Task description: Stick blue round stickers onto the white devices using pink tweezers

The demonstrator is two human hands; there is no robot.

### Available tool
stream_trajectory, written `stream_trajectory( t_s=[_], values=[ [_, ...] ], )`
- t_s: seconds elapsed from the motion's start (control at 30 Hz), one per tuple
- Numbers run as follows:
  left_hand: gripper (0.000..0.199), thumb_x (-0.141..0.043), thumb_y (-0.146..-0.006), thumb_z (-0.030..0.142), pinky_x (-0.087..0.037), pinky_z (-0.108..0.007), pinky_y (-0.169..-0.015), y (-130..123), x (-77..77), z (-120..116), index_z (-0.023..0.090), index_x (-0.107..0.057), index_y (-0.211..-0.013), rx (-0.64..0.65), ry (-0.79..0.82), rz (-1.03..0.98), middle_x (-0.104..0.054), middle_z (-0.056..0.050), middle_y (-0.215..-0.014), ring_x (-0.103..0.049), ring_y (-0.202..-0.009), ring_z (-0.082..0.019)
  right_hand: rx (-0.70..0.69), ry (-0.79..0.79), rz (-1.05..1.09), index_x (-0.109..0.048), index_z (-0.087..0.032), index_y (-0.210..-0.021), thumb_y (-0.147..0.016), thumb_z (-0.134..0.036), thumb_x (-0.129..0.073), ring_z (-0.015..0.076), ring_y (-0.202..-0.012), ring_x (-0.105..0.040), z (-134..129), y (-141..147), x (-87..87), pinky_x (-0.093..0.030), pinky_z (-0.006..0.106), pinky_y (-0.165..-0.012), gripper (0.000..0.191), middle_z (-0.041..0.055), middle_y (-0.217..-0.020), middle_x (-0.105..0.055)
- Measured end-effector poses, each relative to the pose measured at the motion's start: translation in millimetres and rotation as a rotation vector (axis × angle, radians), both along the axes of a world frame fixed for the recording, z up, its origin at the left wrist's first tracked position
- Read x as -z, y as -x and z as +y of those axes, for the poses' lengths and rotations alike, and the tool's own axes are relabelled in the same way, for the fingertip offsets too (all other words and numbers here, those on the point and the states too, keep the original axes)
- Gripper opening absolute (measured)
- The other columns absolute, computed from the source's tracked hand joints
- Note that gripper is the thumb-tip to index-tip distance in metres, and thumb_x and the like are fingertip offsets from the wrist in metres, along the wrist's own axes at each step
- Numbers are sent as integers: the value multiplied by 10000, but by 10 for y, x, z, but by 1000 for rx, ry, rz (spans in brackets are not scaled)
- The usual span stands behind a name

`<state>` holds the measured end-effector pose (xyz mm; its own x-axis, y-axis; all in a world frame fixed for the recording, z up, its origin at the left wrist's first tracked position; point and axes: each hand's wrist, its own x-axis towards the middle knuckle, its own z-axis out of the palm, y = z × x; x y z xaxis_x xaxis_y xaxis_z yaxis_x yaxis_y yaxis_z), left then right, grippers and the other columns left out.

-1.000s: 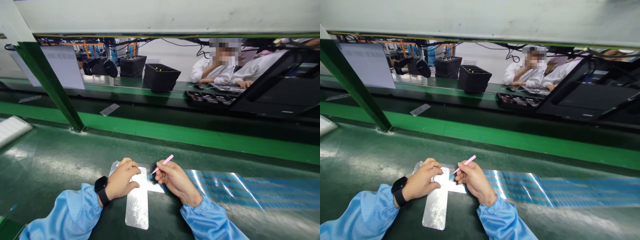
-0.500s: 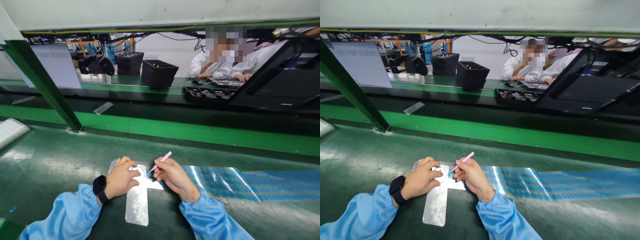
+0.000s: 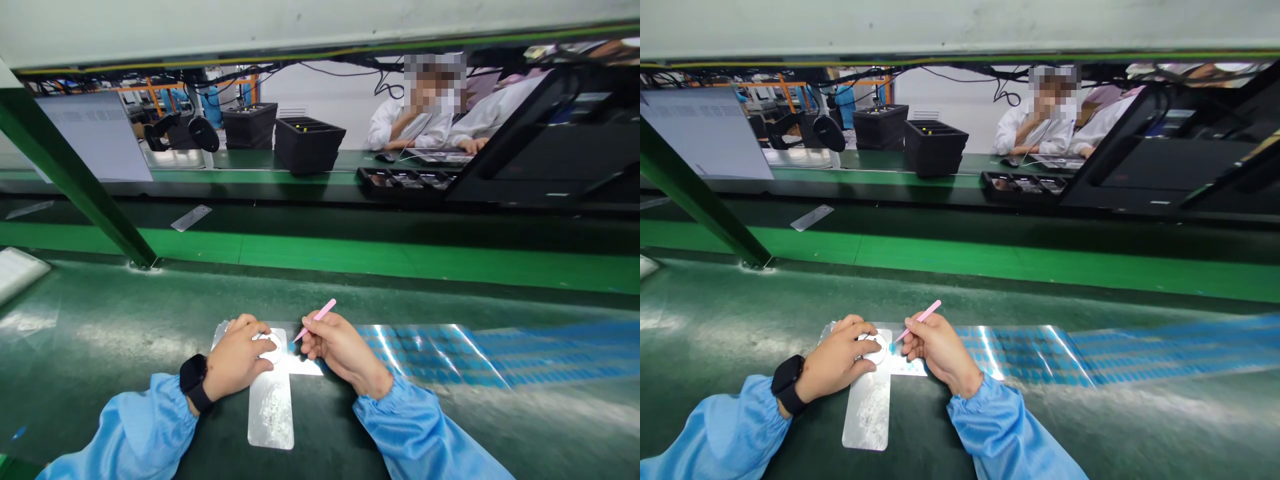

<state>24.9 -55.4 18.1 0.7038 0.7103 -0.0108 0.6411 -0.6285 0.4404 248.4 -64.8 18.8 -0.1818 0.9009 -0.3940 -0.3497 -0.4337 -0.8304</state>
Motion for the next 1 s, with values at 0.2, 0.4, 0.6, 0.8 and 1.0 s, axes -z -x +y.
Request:
stream_trajectory(
  t_s=[0.2, 0.4, 0.6, 0.8, 1.0],
  values=[
    [193, -728, -856, 241, -443, -474, -973, -21, -36, -10, 245, -698, -1047, -15, 15, 31, -651, -63, -1210, -498, -1132, -269, -1, 13, -1, -619, -150, -600, -565, -486, -915, 105, -394, -569, -9, 8, -34, -454, 169, -384, 449, 35, -487, -625],
    [247, -715, -867, 261, -437, -468, -959, -22, -35, -17, 312, -729, -1108, -1, -3, 41, -648, -51, -1230, -491, -1138, -272, -8, -5, 0, -620, -153, -599, -605, -481, -896, 110, -399, -569, -2, 2, 1, -466, 184, -396, 428, 32, -490, -624],
    [180, -724, -857, 254, -436, -455, -927, -20, 1, -11, 328, -769, -1015, -20, 2, 7, -684, -25, -1179, -510, -1120, -266, -19, -11, -1, -616, -152, -602, -623, -500, -894, 111, -409, -577, 0, -5, 32, -477, 183, -406, 446, 33, -496, -628],
    [126, -724, -854, 235, -435, -471, -974, -34, -11, -17, 299, -761, -955, -41, 28, 1, -695, -15, -1166, -520, -1147, -262, 4, 4, 9, -620, -146, -581, -553, -507, -921, 104, -398, -568, 1, 14, -8, -457, 170, -388, 471, 32, -477, -616],
    [194, -764, -826, 209, -440, -481, -999, -47, -65, -18, 258, -731, -1010, -48, 55, 16, -696, -25, -1177, -524, -1148, -266, 3, 6, 15, -621, -150, -593, -562, -495, -923, 103, -399, -572, -1, 24, -27, -453, 165, -385, 460, 27, -481, -624]
  ],
)
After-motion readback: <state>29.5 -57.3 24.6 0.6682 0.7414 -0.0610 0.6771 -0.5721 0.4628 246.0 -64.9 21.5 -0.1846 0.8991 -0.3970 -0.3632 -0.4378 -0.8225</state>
